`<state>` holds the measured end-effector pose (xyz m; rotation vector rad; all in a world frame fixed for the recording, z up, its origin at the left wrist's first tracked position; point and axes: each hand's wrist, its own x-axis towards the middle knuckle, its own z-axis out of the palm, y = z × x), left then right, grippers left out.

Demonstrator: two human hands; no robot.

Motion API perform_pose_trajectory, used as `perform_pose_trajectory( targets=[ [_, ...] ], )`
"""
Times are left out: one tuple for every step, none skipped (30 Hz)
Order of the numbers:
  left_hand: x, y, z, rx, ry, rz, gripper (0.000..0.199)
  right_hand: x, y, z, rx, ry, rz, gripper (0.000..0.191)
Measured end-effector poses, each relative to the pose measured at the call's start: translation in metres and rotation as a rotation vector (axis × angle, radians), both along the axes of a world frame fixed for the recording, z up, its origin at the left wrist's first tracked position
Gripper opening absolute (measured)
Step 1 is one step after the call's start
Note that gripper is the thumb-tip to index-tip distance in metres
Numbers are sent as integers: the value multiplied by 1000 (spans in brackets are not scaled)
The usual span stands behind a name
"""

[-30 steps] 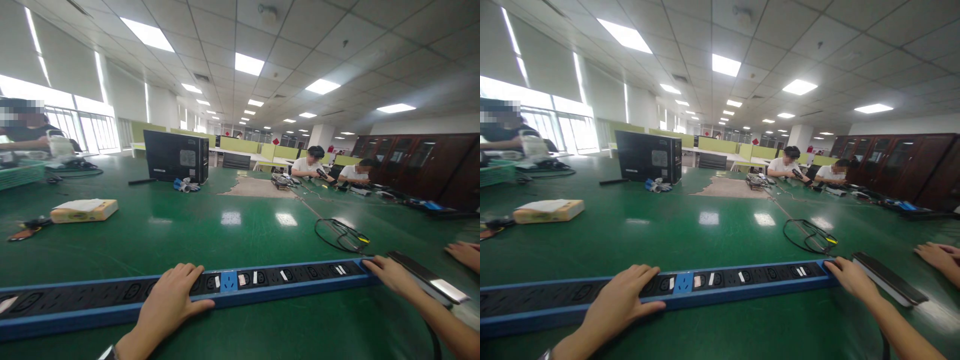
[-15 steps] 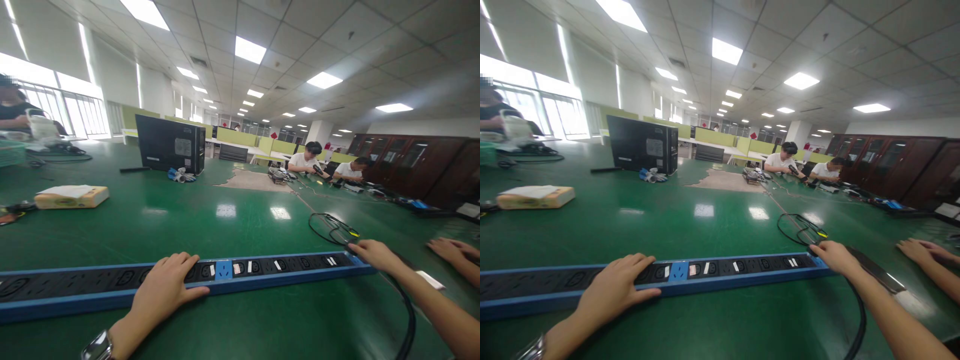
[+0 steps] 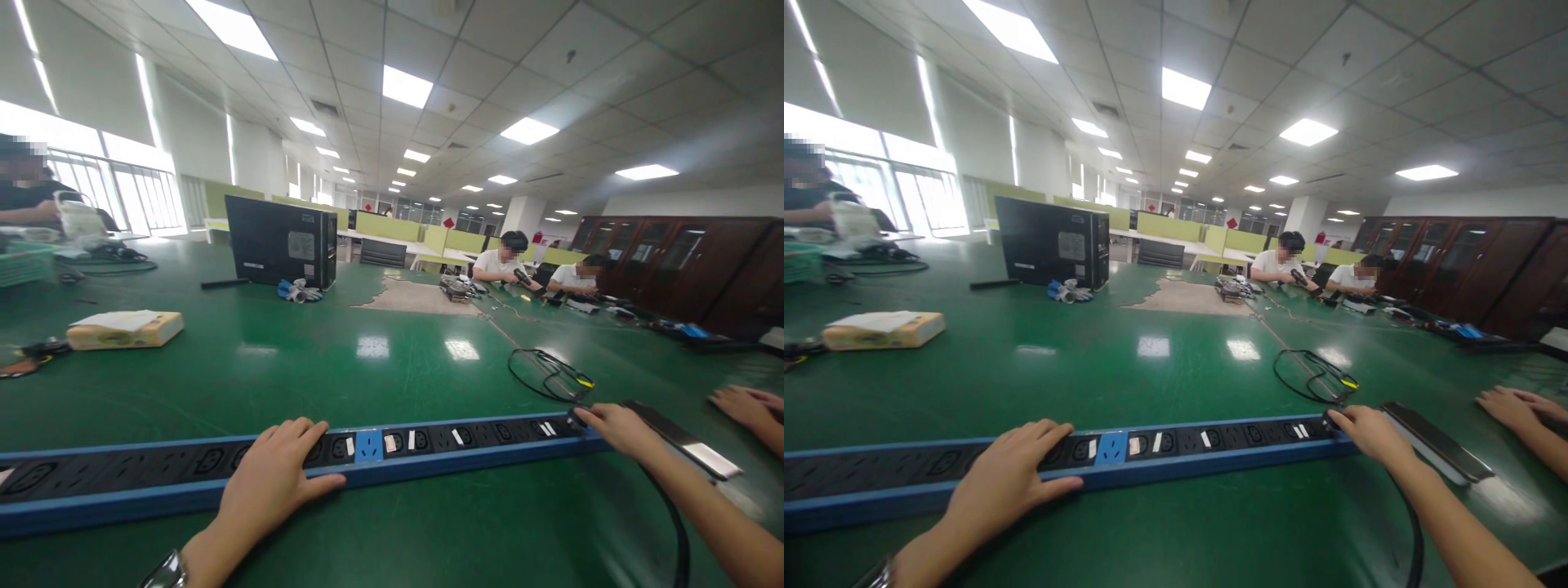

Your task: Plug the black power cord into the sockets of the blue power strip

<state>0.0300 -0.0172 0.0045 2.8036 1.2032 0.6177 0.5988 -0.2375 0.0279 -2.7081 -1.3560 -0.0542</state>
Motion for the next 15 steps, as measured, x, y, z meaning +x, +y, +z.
perform_pose_trajectory(
  targets=[
    [0, 0, 0, -5, 4, 2, 70, 0, 0, 0, -7, 2, 10, 52],
    [0, 0, 0, -10, 9, 5, 71, -1, 1, 0, -13, 1, 16, 51],
    [0, 0, -1, -15, 12, 11, 71, -2, 1, -1, -17, -2, 19, 49],
    [0, 0, -1, -17, 13, 16, 71, -4, 2, -1, -20, -6, 19, 48],
    [0, 0, -2, -19, 12, 19, 72, -6, 3, -2, -22, -11, 17, 46],
    [0, 0, -2, -21, 9, 20, 72, -8, 4, -3, -21, -15, 13, 45],
    [-1, 1, -2, -23, 6, 18, 71, -10, 5, -4, -18, -18, 9, 43],
    [-1, 1, -3, -22, 2, 14, 71, -13, 5, -5, -12, -19, 4, 42],
    [-1, 1, -3, -19, -3, 12, 71, -15, 5, -7, -5, -19, -1, 41],
    [-1, 1, -4, -14, -8, 9, 71, -18, 5, -8, 4, -19, -5, 41],
    [-1, 1, -4, -7, -12, 9, 71, -20, 4, -10, 13, -19, -10, 40],
    [-2, 1, -5, -1, -17, 9, 71, -22, 3, -11, 22, -18, -13, 40],
    [-2, 1, -5, 3, -22, 11, 71, -24, 2, -12, 28, -19, -15, 39],
    [-2, 1, -6, 2, -25, 11, 71, -26, 2, -13, 35, -19, -15, 39],
    [-2, 1, -6, -1, -26, 11, 70, -27, 2, -12, 40, -20, -13, 38]
  ],
)
